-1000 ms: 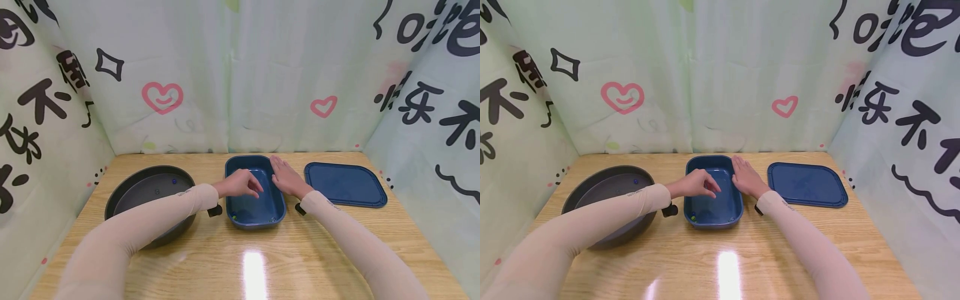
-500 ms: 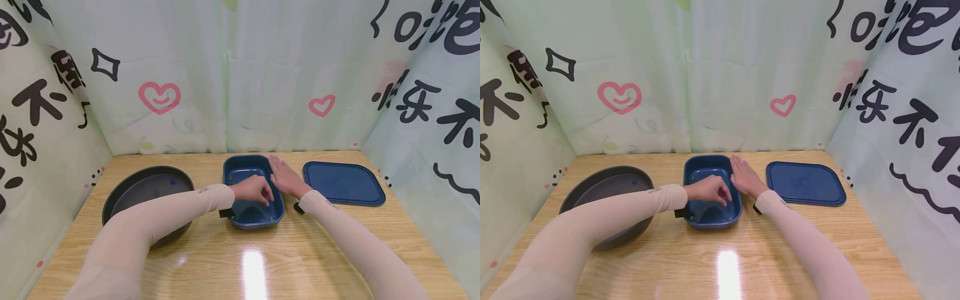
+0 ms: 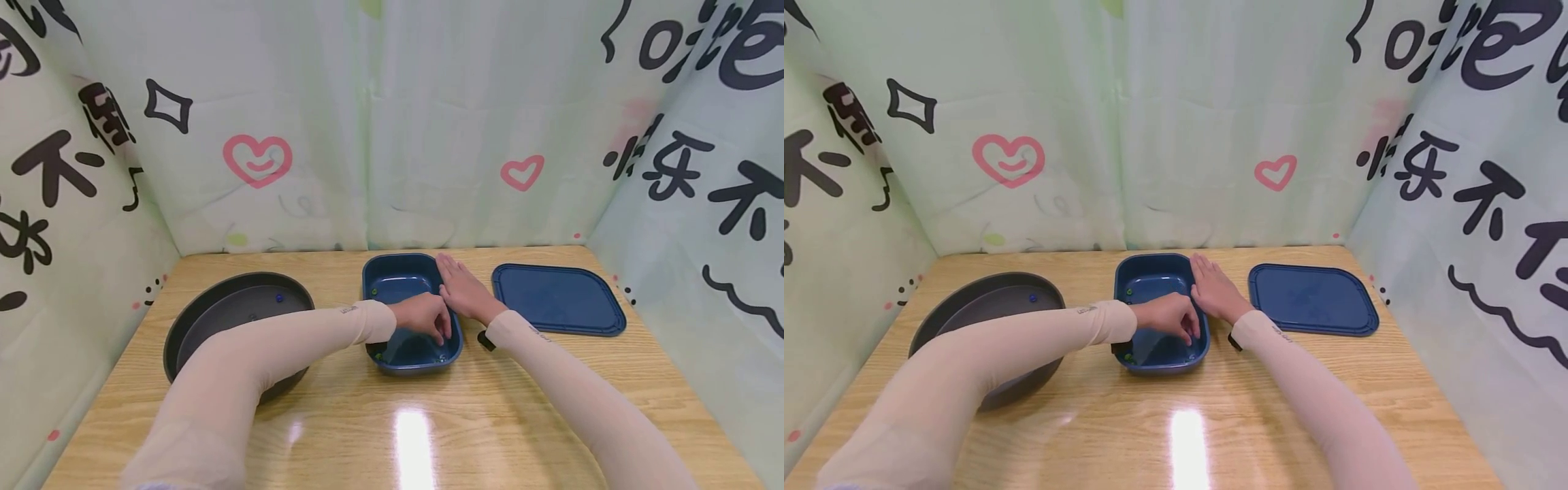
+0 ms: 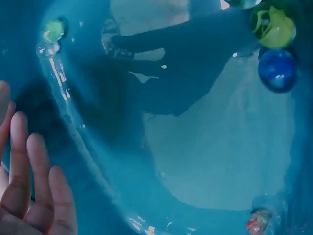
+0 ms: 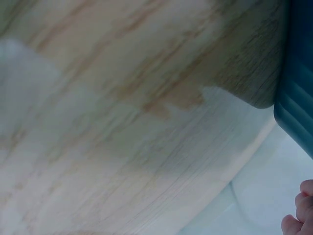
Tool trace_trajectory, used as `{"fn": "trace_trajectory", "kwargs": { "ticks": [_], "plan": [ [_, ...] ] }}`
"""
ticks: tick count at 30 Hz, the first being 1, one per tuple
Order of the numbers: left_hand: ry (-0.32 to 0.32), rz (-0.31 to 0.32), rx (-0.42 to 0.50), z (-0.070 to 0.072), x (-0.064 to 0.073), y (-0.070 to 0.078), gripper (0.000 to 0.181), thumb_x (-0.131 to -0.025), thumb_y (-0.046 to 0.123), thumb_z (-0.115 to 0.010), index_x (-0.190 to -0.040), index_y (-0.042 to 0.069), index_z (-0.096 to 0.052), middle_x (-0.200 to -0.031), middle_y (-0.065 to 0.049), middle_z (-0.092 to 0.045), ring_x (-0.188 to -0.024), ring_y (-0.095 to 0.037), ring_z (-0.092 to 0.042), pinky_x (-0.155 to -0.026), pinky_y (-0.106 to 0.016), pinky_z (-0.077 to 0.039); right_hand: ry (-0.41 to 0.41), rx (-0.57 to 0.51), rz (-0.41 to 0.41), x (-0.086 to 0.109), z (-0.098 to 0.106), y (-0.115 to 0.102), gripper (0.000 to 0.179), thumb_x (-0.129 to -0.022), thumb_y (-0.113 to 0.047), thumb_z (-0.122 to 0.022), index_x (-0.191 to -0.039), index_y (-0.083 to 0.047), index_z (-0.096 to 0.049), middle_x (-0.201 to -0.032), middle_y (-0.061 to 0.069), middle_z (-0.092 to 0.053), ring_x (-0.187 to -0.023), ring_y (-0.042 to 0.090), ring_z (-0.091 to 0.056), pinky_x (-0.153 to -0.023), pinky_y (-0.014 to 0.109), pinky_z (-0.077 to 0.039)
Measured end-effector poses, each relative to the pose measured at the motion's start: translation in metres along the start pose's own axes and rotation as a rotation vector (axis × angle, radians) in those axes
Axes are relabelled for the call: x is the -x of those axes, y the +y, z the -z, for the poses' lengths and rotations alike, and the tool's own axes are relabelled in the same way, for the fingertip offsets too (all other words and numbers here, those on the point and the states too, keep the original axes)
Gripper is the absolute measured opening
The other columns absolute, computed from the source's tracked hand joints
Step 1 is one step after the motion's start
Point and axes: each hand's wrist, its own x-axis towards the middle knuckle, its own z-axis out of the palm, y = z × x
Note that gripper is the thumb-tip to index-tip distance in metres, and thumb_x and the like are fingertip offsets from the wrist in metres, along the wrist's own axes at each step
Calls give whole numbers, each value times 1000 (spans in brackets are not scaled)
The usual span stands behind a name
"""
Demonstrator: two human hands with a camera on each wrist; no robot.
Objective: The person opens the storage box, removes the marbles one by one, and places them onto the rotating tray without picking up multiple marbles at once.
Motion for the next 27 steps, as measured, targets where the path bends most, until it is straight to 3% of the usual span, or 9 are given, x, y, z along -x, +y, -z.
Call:
{"fn": "trace_trajectory", "kwargs": {
  "ticks": [13, 21, 27],
  "plan": [
    [-169, -19, -101, -11, -8, 2, 10, -78, 17, -75, -87, 15, -76, -81, 5, -73, -72, -2, -62, -72, -12, -49, 12, -4, -8, -2, -2, -1, 61, -99, -21, -36, -148, 5, -10, -157, 19, -10, -146, 33, -11, -118, 47, -11],
    [-181, -50, -184, -21, -13, 4, 4, -80, 15, -74, -83, 16, -76, -78, 8, -72, -68, 0, -60, -67, -11, -47, 6, 4, -7, -2, -1, 0, 60, -99, -20, -34, -148, 5, -10, -157, 20, -11, -146, 33, -11, -118, 48, -12],
    [-178, -13, -184, -24, -13, 5, 3, -80, 14, -74, -82, 16, -76, -77, 6, -71, -68, -1, -58, -67, -13, -46, 10, -1, -11, -1, -1, -1, 60, -99, -20, -35, -148, 4, -10, -157, 20, -11, -146, 33, -11, -118, 48, -12]
  ]
}}
